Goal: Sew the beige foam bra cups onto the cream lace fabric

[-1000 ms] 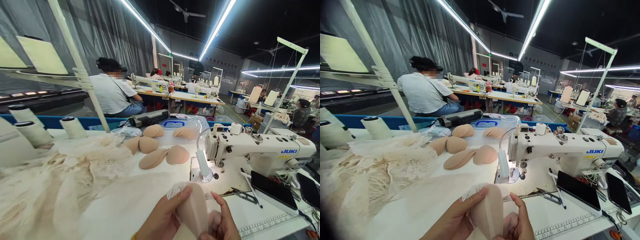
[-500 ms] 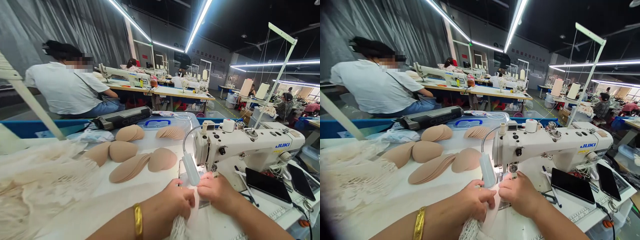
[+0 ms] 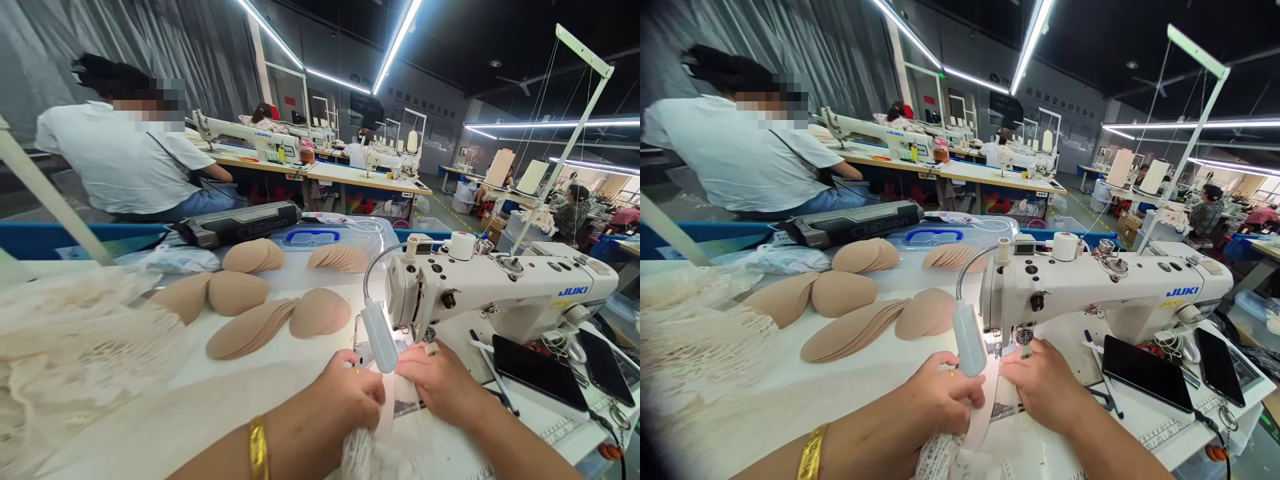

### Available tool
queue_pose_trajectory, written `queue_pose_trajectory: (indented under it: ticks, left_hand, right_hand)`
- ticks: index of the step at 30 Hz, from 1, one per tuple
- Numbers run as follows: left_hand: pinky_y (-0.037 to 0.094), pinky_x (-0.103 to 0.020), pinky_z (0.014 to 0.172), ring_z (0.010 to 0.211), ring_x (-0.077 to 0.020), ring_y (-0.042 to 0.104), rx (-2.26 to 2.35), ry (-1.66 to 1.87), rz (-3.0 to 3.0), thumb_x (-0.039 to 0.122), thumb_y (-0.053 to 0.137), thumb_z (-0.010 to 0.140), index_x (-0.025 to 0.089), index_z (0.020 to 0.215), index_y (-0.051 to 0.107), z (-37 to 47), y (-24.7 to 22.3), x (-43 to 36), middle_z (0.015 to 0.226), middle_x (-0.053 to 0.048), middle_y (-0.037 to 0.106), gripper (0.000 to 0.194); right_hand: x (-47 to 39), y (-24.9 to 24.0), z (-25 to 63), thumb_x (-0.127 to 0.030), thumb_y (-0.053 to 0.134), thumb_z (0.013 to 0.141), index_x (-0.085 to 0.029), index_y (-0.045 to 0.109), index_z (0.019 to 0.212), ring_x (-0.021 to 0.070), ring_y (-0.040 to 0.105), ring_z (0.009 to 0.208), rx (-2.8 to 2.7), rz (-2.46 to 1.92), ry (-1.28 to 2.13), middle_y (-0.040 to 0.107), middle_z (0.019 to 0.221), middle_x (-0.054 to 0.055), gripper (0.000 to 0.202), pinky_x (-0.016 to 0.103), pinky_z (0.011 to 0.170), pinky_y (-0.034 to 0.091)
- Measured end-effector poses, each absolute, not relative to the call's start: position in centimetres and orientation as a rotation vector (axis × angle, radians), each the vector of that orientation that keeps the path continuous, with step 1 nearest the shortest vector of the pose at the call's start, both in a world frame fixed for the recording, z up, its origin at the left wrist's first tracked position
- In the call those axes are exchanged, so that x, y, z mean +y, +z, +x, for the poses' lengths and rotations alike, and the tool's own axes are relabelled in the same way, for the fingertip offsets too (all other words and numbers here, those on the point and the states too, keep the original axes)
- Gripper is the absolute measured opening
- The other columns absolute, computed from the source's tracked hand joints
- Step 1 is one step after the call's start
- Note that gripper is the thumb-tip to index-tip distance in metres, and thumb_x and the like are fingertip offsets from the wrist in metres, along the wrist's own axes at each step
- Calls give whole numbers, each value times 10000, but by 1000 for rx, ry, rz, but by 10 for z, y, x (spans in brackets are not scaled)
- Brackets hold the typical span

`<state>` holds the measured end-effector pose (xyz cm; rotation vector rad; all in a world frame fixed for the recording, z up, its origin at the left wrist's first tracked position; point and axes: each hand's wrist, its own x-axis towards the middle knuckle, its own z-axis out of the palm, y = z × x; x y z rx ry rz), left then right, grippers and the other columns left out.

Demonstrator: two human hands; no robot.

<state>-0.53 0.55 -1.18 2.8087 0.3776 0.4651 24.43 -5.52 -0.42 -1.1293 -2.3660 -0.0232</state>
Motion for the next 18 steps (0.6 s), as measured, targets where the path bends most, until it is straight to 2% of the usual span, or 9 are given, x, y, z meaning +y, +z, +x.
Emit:
queue_pose_trajectory:
  ticks: [3, 8, 12, 18]
  left_hand:
    - [372, -458, 1048, 714, -157, 583, 373, 466, 2789, 106, 721, 620, 261, 707, 683, -3, -10, 4, 957, 47, 733, 183]
    - [368, -434, 1057, 746, -163, 590, 362, 462, 2772, 94, 715, 590, 261, 718, 683, -4, -13, 5, 975, 45, 725, 212]
    - [351, -428, 1022, 760, -161, 588, 386, 501, 2746, 50, 693, 553, 272, 734, 691, -4, -8, 1, 971, 67, 725, 286]
    - [344, -406, 937, 710, -136, 573, 365, 597, 2765, 21, 698, 572, 253, 712, 674, -5, 5, -6, 950, 80, 723, 272]
  right_hand:
    - [-54, -4, 243, 63, 494, 866, -246, 695, 1031, 205, 654, 929, -2347, -1140, 4, 774, 1058, 23, 404, 334, 883, 501]
    - [-53, -6, 243, 58, 514, 862, -243, 698, 1086, 204, 680, 993, -2372, -1147, 9, 779, 1087, 31, 417, 329, 915, 502]
    - [-54, -7, 243, 74, 521, 832, -245, 697, 1095, 206, 679, 1023, -2378, -1169, -24, 776, 1105, 30, 450, 325, 927, 504]
    - [-55, -5, 244, 74, 491, 821, -237, 697, 1078, 209, 667, 1009, -2358, -1127, 18, 772, 1053, 29, 453, 345, 951, 505]
